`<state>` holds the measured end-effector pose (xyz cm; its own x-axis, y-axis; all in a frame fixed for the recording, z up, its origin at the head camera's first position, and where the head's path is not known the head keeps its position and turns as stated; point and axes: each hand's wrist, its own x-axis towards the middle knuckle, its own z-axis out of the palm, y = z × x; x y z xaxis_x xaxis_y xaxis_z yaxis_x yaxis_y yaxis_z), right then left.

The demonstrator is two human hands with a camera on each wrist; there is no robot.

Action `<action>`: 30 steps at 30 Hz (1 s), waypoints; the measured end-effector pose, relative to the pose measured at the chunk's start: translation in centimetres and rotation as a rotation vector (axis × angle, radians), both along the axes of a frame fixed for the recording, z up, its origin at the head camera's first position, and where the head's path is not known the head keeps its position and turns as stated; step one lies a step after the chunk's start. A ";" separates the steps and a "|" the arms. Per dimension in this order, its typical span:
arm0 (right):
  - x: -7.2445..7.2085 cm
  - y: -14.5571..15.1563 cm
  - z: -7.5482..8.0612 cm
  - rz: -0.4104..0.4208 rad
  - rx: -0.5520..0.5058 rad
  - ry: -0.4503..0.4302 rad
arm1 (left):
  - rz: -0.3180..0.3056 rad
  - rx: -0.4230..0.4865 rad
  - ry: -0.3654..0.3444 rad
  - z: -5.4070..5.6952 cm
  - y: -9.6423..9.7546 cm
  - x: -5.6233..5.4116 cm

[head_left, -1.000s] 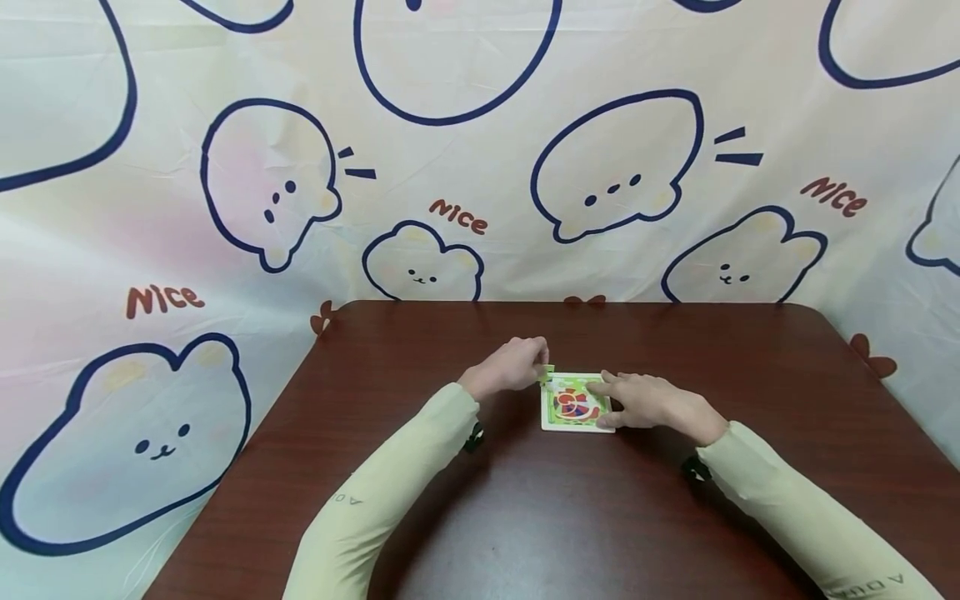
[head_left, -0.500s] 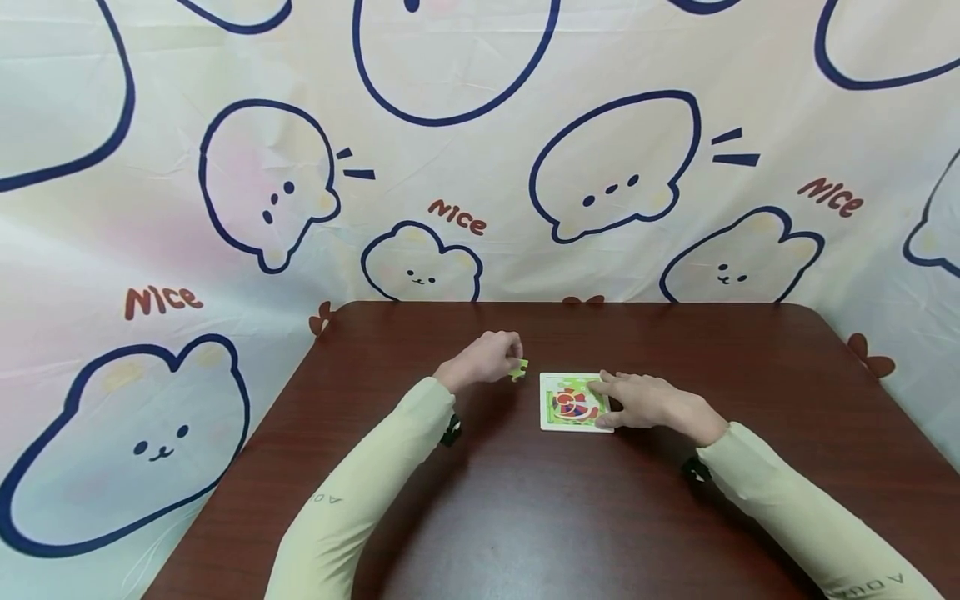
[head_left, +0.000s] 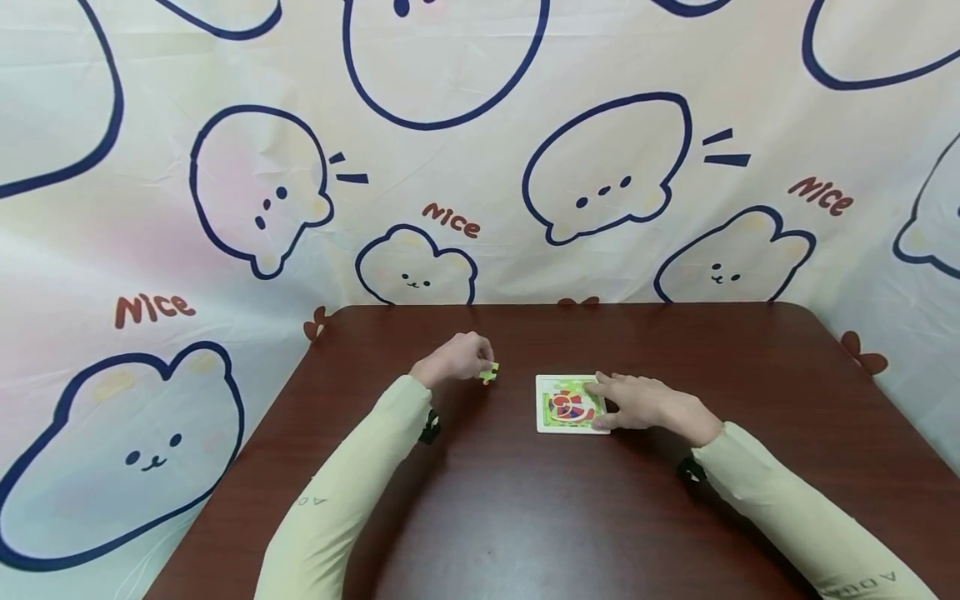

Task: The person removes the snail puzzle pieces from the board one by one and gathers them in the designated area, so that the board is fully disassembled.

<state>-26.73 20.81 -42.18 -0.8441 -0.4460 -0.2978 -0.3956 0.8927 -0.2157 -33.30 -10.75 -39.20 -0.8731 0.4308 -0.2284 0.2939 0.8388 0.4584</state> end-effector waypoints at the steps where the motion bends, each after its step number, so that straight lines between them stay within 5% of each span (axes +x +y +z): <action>1: 0.0 0.0 0.0 -0.002 0.002 -0.001 | 0.002 -0.004 -0.005 0.0 -0.4 -0.1; 16: 0.0 -0.2 0.1 -0.004 -0.012 -0.013 | 0.102 -0.042 -0.092 0.0 -5.7 -0.6; 30: 0.0 0.0 0.0 0.002 -0.020 -0.007 | 0.183 -0.056 -0.119 -1.1 -8.2 -0.2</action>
<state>-26.72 20.82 -42.15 -0.8411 -0.4533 -0.2949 -0.3956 0.8876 -0.2359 -33.51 -18.94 -40.32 -0.9010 0.2516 -0.3534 0.0813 0.8981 0.4321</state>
